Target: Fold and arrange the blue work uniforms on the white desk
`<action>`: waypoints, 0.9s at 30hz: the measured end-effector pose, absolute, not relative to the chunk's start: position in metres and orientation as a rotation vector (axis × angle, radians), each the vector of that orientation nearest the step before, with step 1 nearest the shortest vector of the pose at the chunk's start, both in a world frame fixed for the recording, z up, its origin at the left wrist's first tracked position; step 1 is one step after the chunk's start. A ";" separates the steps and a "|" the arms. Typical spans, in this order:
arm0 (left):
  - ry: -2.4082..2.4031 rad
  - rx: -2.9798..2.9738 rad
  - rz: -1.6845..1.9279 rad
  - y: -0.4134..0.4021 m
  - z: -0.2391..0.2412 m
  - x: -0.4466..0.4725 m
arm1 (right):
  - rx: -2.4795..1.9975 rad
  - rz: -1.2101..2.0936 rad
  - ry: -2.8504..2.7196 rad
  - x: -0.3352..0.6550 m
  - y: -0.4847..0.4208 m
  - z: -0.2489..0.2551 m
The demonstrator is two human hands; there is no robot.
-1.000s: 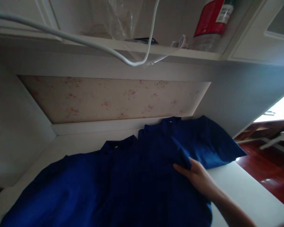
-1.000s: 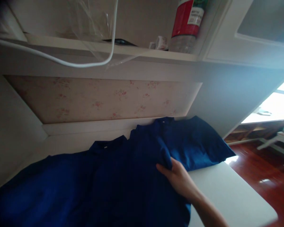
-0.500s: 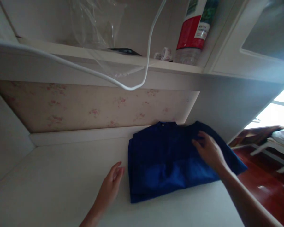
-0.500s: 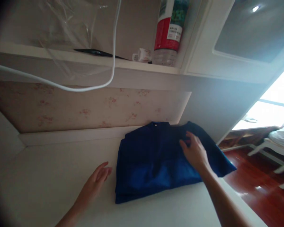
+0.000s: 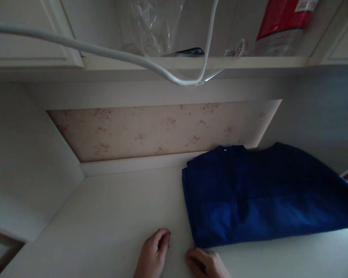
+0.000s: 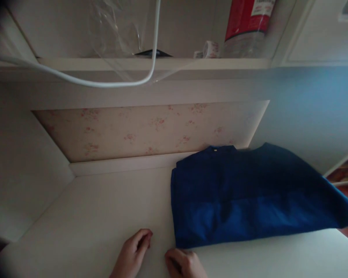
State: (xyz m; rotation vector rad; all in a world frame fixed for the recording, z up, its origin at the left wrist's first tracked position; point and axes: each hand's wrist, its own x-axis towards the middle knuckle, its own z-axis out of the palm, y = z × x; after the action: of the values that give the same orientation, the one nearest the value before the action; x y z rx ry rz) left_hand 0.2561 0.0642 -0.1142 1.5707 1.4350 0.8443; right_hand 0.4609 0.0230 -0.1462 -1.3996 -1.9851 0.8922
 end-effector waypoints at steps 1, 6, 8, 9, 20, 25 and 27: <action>1.419 1.608 0.830 0.063 -0.115 0.257 | -1.412 0.919 -1.953 0.462 0.024 -0.138; 1.389 1.749 0.797 0.056 -0.122 0.255 | -1.470 0.965 -1.870 0.460 0.021 -0.122; 1.381 1.795 0.793 0.054 -0.124 0.255 | -1.485 0.969 -1.848 0.458 0.019 -0.122; 1.377 1.817 0.792 0.054 -0.125 0.255 | -1.488 0.973 -1.839 0.458 0.018 -0.123; 1.400 1.947 0.788 0.049 -0.122 0.258 | -1.478 0.991 -1.836 0.459 0.018 -0.123; 1.455 1.861 0.801 0.050 -0.114 0.263 | -1.454 0.971 -1.795 0.457 0.015 -0.122; 1.492 1.789 0.826 0.051 -0.105 0.278 | -1.426 0.932 -1.684 0.461 0.011 -0.122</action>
State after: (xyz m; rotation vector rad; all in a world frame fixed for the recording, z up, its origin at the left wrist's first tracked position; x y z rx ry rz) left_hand 0.2784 0.0508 -0.1054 1.7888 1.4919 0.8258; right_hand 0.4607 0.0106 -0.1220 -1.4264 -1.6835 0.9321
